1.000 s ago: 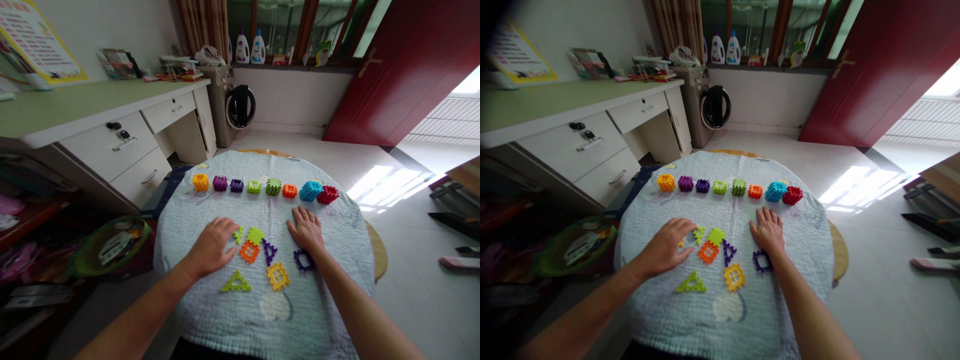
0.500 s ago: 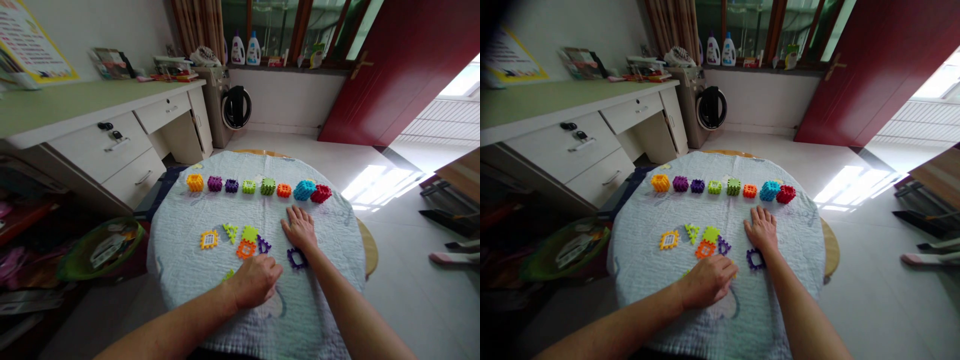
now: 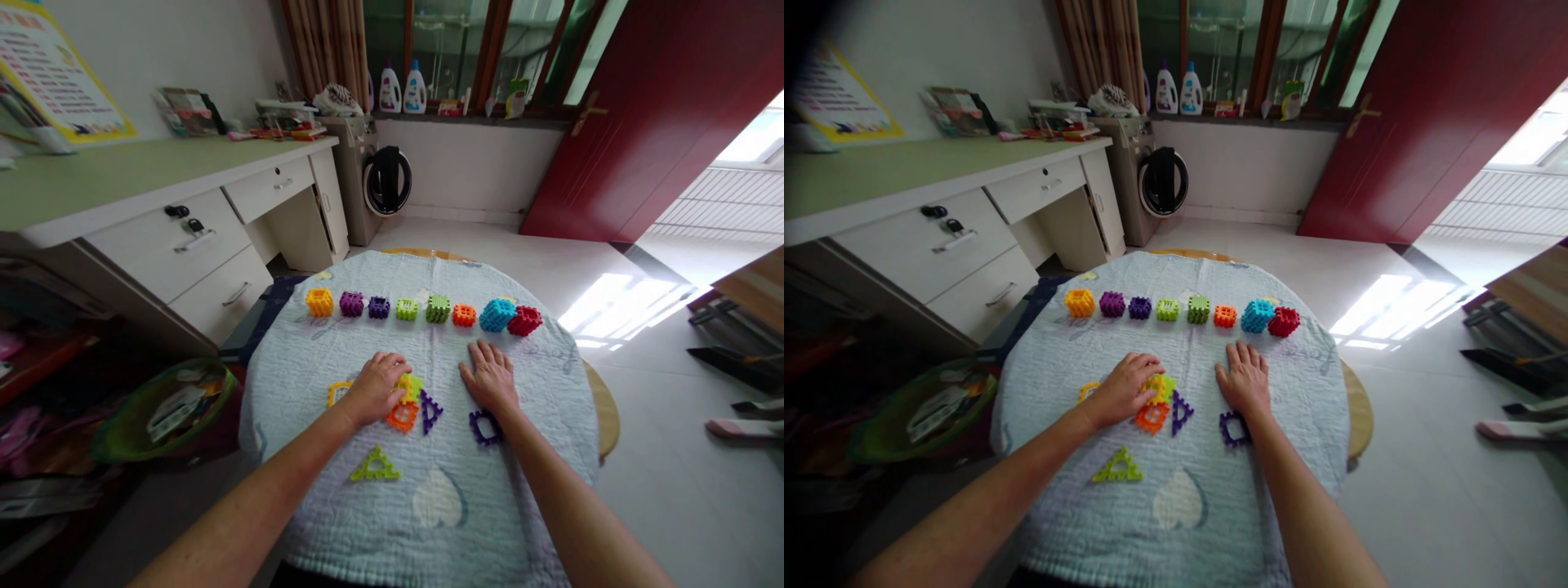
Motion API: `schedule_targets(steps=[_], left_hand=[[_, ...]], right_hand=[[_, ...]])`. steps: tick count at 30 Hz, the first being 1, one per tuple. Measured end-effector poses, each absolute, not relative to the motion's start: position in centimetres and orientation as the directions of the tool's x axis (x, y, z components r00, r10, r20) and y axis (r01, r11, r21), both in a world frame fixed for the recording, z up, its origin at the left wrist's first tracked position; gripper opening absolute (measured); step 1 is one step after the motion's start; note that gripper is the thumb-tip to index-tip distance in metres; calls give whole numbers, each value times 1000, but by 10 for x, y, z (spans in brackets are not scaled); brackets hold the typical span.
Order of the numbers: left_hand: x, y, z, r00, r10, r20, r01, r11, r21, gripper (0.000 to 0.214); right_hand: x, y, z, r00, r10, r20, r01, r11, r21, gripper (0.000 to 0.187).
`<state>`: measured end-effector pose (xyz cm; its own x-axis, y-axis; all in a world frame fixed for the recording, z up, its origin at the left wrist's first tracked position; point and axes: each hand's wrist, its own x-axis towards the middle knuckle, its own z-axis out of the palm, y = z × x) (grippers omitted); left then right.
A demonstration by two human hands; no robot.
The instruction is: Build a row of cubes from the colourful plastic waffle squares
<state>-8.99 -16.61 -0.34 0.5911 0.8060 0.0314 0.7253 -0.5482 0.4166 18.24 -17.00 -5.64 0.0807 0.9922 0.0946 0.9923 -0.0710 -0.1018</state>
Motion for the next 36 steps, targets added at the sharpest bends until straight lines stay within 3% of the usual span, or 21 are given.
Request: schedule_targets(steps=[3, 7, 12, 18, 23, 31, 36], left_hand=[[-92, -167, -3, 624, 780, -42, 739, -572, 355, 51], [-92, -166, 1, 650, 748, -133, 744, -591, 311, 46], [-90, -170, 1, 627, 776, -71, 751, -577, 321, 69], [-92, -169, 1, 651, 748, -134, 737, -578, 351, 44], [-87, -166, 5, 661, 736, -145, 734, -594, 330, 39], [-134, -164, 20, 609, 792, 36, 682, -546, 486, 55], [-188, -161, 18, 502, 860, -91, 804, -426, 414, 54]], right_hand=[[183, -169, -58, 79, 993, 92, 993, -70, -100, 56], [183, -169, -57, 79, 993, 84, 994, -72, -84, 56], [182, -169, -56, 82, 994, 73, 995, -77, -69, 56], [183, -169, -57, 87, 993, 80, 994, -81, -73, 55], [182, -169, -56, 85, 993, 85, 993, -77, -88, 56], [182, -170, -55, 83, 993, 82, 993, -75, -95, 56], [183, -169, -56, 75, 993, 92, 992, -65, -109, 56]])
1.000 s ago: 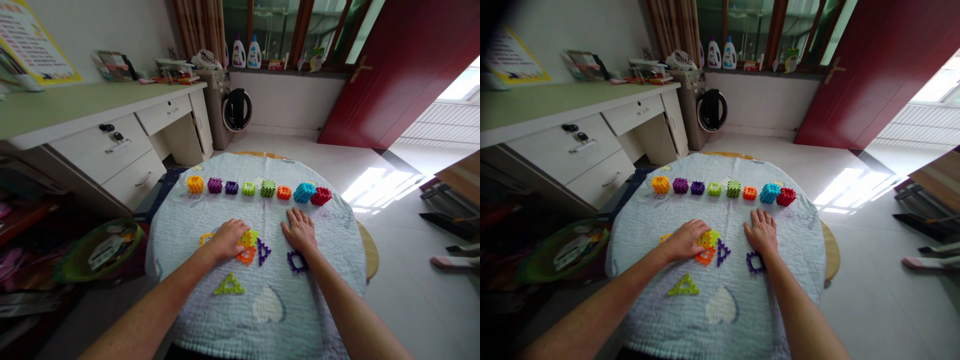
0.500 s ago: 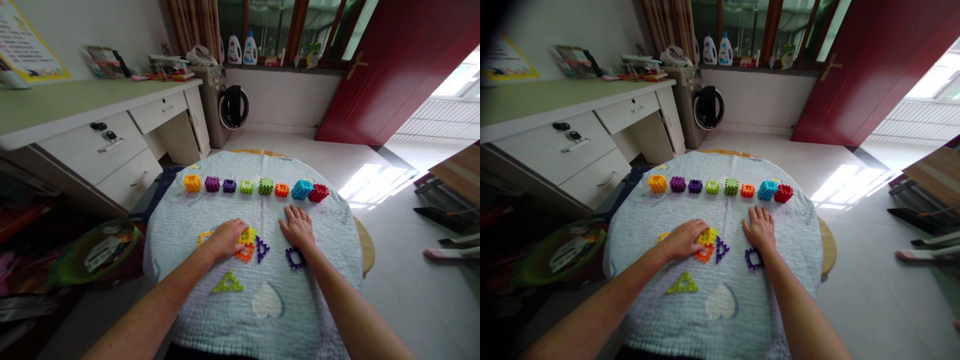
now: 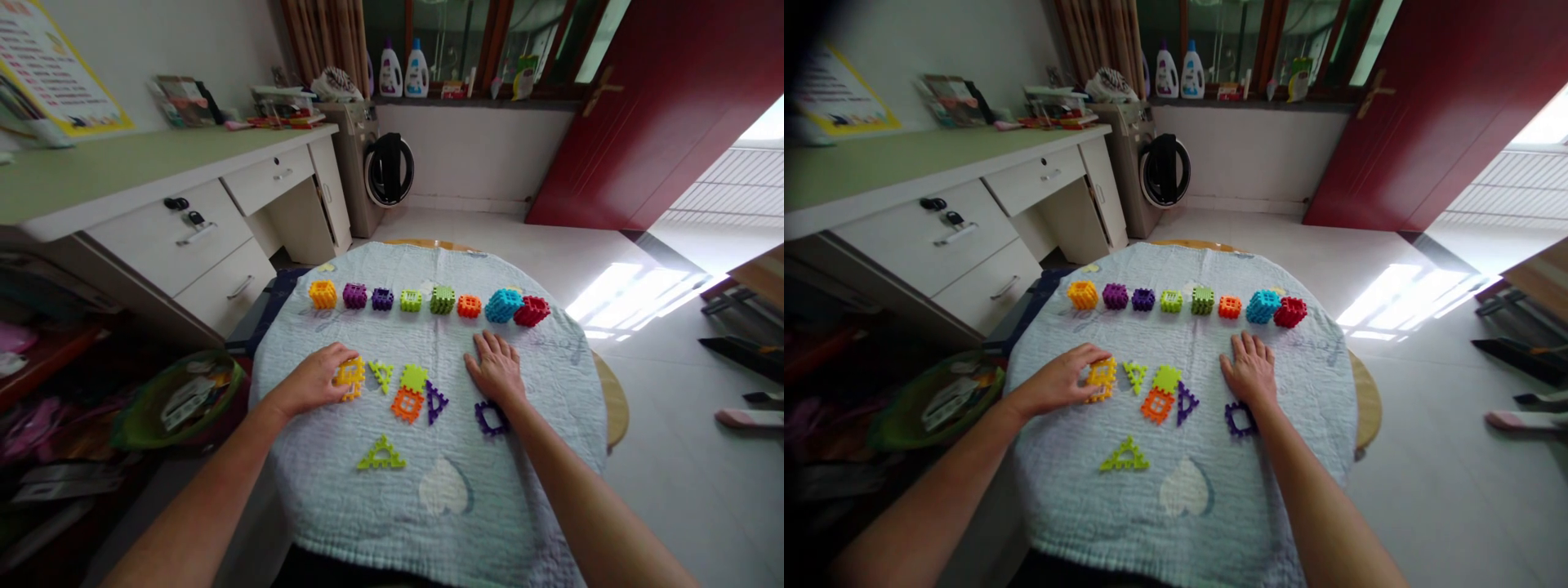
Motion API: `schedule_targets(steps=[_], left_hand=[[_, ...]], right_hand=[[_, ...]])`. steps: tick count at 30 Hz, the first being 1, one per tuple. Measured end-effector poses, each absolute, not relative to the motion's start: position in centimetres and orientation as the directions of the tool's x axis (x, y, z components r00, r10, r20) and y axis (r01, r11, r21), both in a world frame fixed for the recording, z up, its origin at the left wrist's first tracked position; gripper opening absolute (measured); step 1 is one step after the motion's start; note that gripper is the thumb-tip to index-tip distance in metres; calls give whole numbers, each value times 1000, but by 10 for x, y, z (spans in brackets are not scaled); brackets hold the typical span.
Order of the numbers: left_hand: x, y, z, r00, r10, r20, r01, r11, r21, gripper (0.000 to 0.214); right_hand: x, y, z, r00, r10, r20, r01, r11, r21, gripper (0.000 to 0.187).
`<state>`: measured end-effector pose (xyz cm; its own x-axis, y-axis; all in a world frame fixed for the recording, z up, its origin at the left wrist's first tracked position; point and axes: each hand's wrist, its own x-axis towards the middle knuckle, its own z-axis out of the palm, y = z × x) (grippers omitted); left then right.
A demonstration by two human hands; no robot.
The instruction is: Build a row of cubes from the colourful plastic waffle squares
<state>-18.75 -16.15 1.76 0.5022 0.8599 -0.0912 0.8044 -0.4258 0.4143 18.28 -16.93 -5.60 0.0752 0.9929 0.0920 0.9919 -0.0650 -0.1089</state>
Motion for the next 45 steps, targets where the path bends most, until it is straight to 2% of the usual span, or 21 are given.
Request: schedule_targets(steps=[4, 11, 17, 22, 27, 32, 35, 38, 45], left_hand=[[-196, -169, 10, 487, 855, -180, 843, -406, 352, 50], [-188, -181, 7, 437, 879, -188, 883, -381, 274, 53], [-187, -169, 14, 518, 817, -252, 854, -477, 208, 39], [-182, -165, 13, 565, 787, -248, 825, -552, 125, 38], [-195, -156, 21, 598, 784, -166, 799, -570, 192, 41], [-236, -98, 50, 488, 870, 69, 847, -491, 202, 45], [-255, -55, 62, 359, 925, 125, 909, -377, 179, 51], [-260, -20, 65, 299, 949, 102, 936, -312, 161, 54], [-250, 20, 58, 282, 958, -45, 952, -274, 135, 58]], right_hand=[[183, -169, -57, 74, 993, 94, 992, -64, -110, 56], [183, -169, -57, 68, 993, 95, 994, -59, -95, 56], [184, -169, -60, 69, 991, 113, 994, -60, -87, 56], [184, -169, -62, 69, 991, 118, 995, -60, -81, 56], [186, -168, -66, 64, 990, 129, 996, -55, -71, 56], [189, -167, -71, 40, 987, 155, 998, -33, -44, 55], [190, -166, -73, 40, 986, 165, 999, -34, -34, 55], [190, -166, -75, 40, 984, 174, 999, -34, -34, 56], [189, -166, -73, 55, 985, 160, 998, -48, -49, 55]])
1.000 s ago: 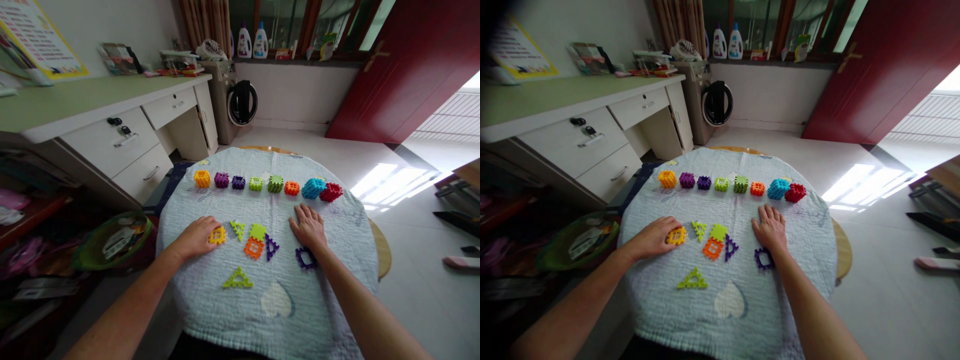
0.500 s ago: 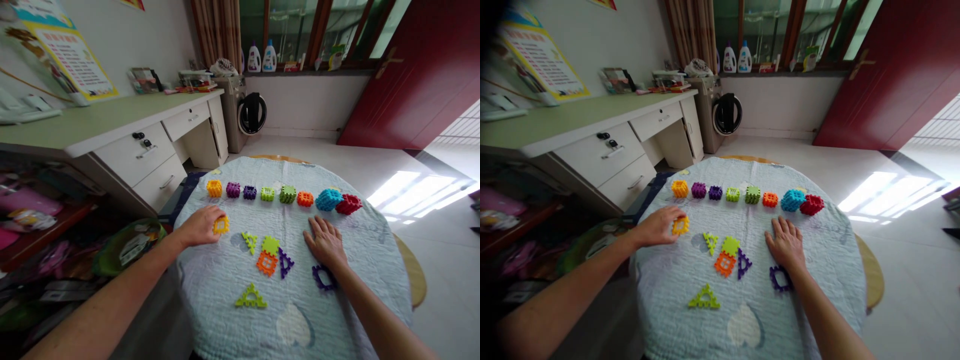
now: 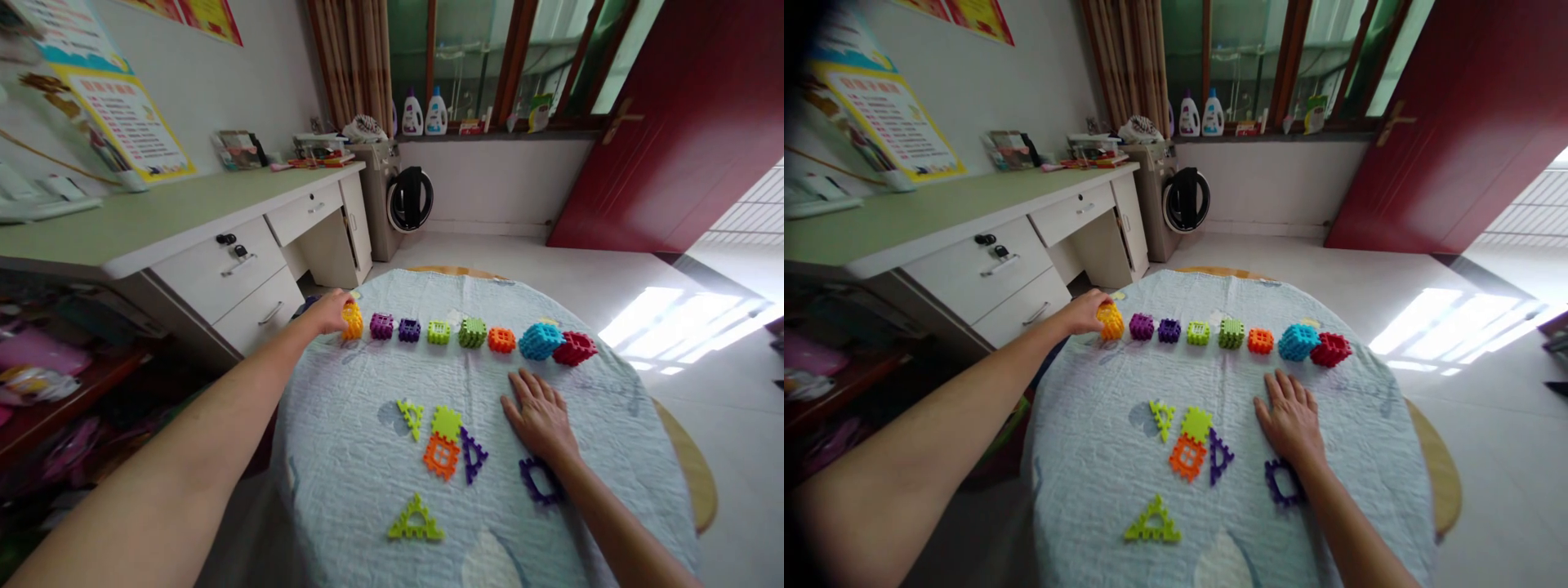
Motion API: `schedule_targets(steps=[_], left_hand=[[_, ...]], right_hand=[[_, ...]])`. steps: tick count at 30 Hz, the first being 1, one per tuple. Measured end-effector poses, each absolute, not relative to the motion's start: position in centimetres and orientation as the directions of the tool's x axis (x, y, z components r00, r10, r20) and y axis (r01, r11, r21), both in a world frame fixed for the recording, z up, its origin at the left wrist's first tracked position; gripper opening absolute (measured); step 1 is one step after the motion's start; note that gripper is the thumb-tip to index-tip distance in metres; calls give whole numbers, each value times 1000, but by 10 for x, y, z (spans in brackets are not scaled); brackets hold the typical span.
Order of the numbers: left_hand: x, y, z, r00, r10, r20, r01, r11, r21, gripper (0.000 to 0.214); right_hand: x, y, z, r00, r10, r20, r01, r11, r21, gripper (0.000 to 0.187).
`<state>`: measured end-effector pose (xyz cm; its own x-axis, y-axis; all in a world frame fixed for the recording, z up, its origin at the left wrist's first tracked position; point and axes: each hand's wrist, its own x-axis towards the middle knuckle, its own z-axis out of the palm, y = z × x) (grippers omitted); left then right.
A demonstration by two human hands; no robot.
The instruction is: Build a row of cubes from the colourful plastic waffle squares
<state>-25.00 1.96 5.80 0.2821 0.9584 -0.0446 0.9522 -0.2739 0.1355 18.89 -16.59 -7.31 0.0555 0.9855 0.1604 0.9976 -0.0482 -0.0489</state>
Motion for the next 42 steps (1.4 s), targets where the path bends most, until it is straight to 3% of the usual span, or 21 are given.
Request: schedule_targets(steps=[14, 24, 28, 37, 40, 42], left_hand=[[-261, 48, 45, 307, 935, -179, 946, -279, 168, 62], [-264, 50, 47, 288, 920, -265, 957, -273, 93, 70], [-264, 53, 42, 311, 919, -241, 950, -304, 68, 80], [-259, 51, 40, 332, 911, -245, 942, -332, 41, 63], [-258, 47, 43, 319, 921, -222, 947, -321, 30, 75], [-254, 38, 46, 320, 941, -112, 947, -320, 20, 86]], right_hand=[[187, -168, -69, 59, 987, 150, 997, -52, -48, 56], [187, -167, -69, 53, 985, 165, 998, -45, -52, 54], [187, -167, -67, 53, 985, 167, 997, -44, -61, 53], [187, -166, -67, 63, 988, 142, 996, -53, -72, 55], [186, -166, -65, 73, 988, 137, 995, -63, -75, 55], [185, -166, -64, 78, 988, 134, 995, -69, -76, 54]])
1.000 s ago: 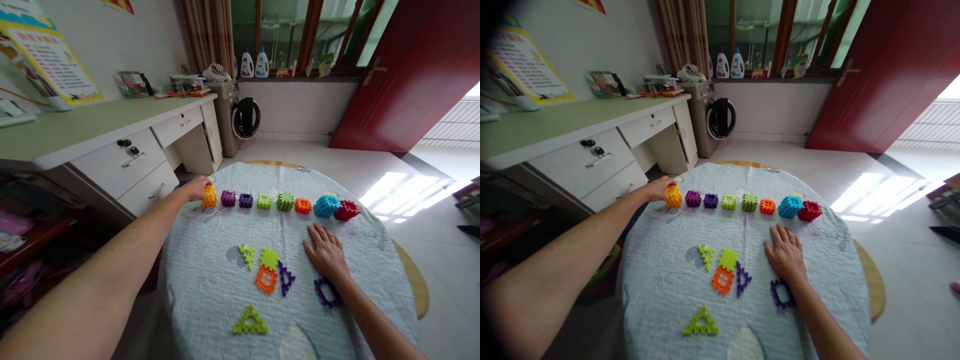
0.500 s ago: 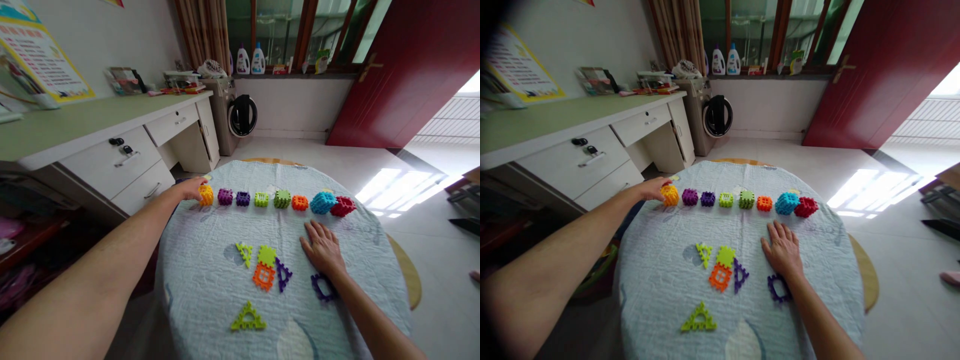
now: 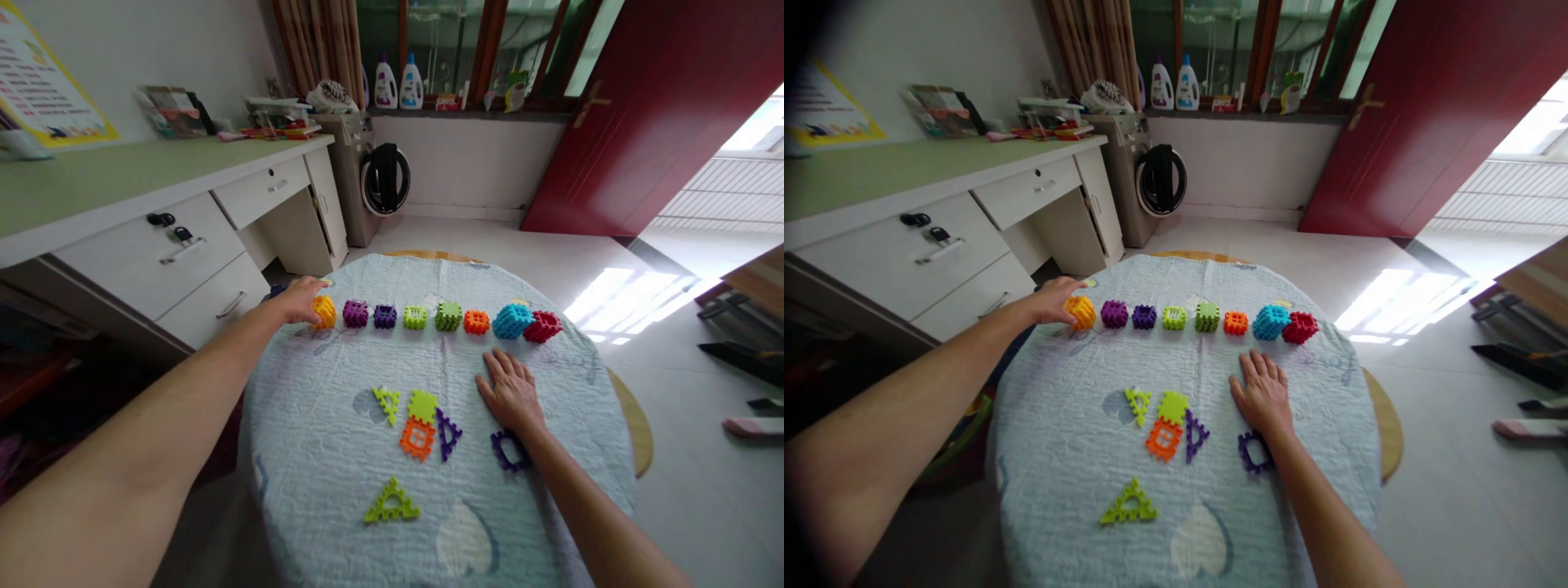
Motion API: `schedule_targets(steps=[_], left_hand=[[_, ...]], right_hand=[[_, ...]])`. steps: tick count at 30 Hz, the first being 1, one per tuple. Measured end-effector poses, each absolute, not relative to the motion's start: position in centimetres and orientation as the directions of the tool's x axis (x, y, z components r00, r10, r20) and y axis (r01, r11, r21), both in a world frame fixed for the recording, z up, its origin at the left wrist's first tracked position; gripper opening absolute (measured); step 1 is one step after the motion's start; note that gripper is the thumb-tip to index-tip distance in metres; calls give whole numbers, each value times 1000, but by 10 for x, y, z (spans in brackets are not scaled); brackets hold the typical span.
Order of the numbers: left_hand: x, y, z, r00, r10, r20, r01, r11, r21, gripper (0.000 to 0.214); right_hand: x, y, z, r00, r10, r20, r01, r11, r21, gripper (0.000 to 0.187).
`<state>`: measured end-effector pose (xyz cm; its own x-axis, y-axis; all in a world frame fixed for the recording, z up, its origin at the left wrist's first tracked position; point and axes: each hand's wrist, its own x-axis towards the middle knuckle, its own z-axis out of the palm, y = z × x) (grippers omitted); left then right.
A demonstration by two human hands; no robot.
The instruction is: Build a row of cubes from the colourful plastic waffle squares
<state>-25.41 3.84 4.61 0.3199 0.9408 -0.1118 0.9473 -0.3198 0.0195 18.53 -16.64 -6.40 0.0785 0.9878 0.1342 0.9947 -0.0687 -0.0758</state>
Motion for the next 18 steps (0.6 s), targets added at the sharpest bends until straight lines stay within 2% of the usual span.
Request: schedule_targets(steps=[2, 4, 6, 10, 14, 18], left_hand=[[-245, 20, 50, 353, 934, 56, 934, -355, 30, 86], [-231, -7, 51, 421, 882, 213, 894, -443, 66, 74], [-212, -41, 46, 520, 809, 273, 816, -565, 120, 61], [-174, -103, 18, 655, 742, 146, 679, -662, 316, 38], [-152, -134, -9, 679, 733, 30, 646, -617, 450, 36], [-147, -139, -14, 631, 775, -36, 674, -524, 521, 32]], right_hand=[[185, -167, -63, 80, 989, 128, 995, -71, -76, 54], [184, -167, -61, 80, 989, 121, 995, -72, -75, 54], [184, -168, -61, 82, 990, 116, 994, -74, -76, 54], [183, -168, -60, 87, 990, 108, 994, -78, -82, 54], [183, -169, -59, 87, 991, 106, 993, -78, -87, 54], [183, -169, -58, 88, 990, 107, 993, -78, -91, 54]])
